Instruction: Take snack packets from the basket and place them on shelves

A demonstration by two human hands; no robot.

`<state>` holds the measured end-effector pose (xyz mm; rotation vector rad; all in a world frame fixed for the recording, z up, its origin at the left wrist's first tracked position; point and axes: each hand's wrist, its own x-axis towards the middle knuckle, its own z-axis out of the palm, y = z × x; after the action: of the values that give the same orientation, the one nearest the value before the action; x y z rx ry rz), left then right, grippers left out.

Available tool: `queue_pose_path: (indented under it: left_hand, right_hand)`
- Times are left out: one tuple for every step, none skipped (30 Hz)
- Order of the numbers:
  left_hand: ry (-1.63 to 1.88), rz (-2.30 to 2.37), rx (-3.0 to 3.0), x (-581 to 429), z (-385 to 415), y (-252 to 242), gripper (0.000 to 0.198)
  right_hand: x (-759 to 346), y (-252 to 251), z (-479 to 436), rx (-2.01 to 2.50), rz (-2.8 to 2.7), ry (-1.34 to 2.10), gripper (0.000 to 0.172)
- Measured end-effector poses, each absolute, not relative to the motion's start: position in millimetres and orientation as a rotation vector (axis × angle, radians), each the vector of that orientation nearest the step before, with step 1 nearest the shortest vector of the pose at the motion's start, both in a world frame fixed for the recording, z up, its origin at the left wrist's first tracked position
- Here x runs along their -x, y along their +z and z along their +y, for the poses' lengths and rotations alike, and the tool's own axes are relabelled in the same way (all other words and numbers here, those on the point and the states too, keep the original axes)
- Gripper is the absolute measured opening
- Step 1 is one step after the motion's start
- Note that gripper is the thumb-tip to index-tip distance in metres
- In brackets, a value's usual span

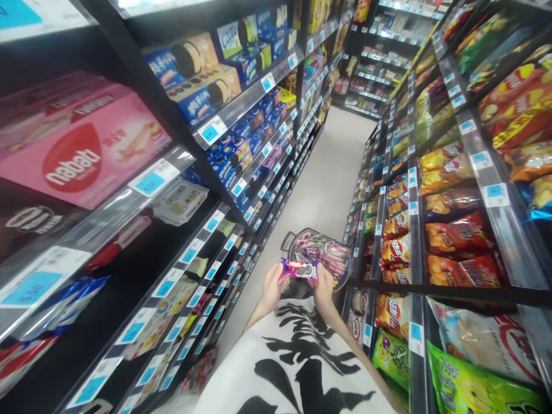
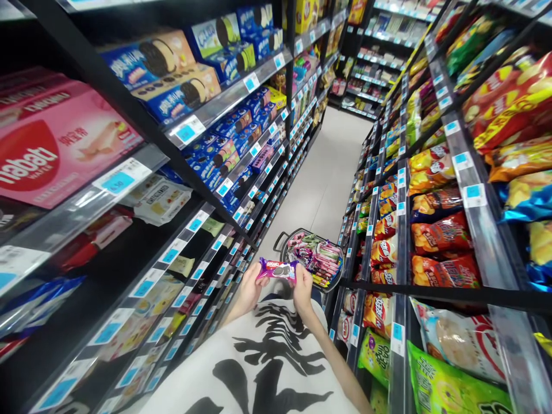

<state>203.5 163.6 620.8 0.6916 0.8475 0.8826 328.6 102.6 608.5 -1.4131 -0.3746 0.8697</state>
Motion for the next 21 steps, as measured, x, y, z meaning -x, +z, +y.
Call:
queue_pose_path:
  left_hand:
    - [0.883,0.849,-0.683,-202,163,621,0.052]
    - [0.886,0.848,-0.673,-201,164,621,0.052]
    - [0.889,0.845,-0.663,-199,164,622,0.052]
    - [0.890,0.841,-0.656,-198,164,622,0.052]
    - [0.891,0.839,-0.654,-197,164,621,0.051]
    - [0.890,0.844,-0.661,-197,165,621,0.051]
    - [0.888,0.853,-0.679,-196,165,621,0.051]
    - [0.882,0.867,-0.709,-196,166,620,0.051]
    - [0.874,0.882,-0.749,-195,167,619,0.051]
    - [0.866,0.892,-0.797,-194,168,618,0.052]
    - [0.854,0.900,-0.852,-193,170,618,0.053]
    - [0.837,0.906,-0.915,-191,171,618,0.053]
    - [0.820,0.914,-0.983,-189,173,618,0.053]
    - [0.801,0.924,-1.055,-187,175,619,0.053]
    - [0.780,0.935,-1.125,-185,176,620,0.053]
    - [0.761,0.946,-1.187,-182,178,621,0.053]
    - [0.746,0.953,-1.234,-180,179,622,0.053]
    - [0.734,0.955,-1.261,-179,181,623,0.053]
    - [0.726,0.952,-1.266,-178,182,623,0.053]
    - [0.724,0.945,-1.249,-178,182,623,0.052]
    - [0.730,0.931,-1.214,-178,182,622,0.052]
  right_hand:
    - [-327,609,104,1.399,-0.342,0.888,0.054]
    - [-325,611,105,1.385,-0.306,0.906,0.054]
    - [-324,612,106,1.370,-0.270,0.924,0.055]
    - [-322,615,107,1.359,-0.239,0.937,0.055]
    - [-321,617,108,1.352,-0.218,0.946,0.056]
    - [-321,619,108,1.350,-0.211,0.950,0.056]
    - [-320,620,109,1.350,-0.208,0.949,0.056]
    - [-320,622,109,1.350,-0.208,0.948,0.056]
    - [-321,623,109,1.350,-0.207,0.946,0.056]
    - [-321,623,110,1.348,-0.206,0.944,0.055]
    - [-322,624,110,1.341,-0.203,0.942,0.055]
    - [-323,624,110,1.329,-0.198,0.941,0.055]
    - [-324,624,110,1.314,-0.192,0.942,0.055]
    - [-325,625,110,1.296,-0.187,0.946,0.055]
    - [-326,625,111,1.278,-0.183,0.949,0.055]
    - [-327,625,111,1.260,-0.183,0.953,0.055]
    - [-327,626,111,1.245,-0.184,0.956,0.056]
    - [-328,626,111,1.236,-0.187,0.959,0.057]
    - [-328,626,112,1.231,-0.191,0.963,0.057]
    - [-329,626,112,1.231,-0.195,0.971,0.057]
    - [-329,626,113,1.236,-0.200,0.981,0.058]
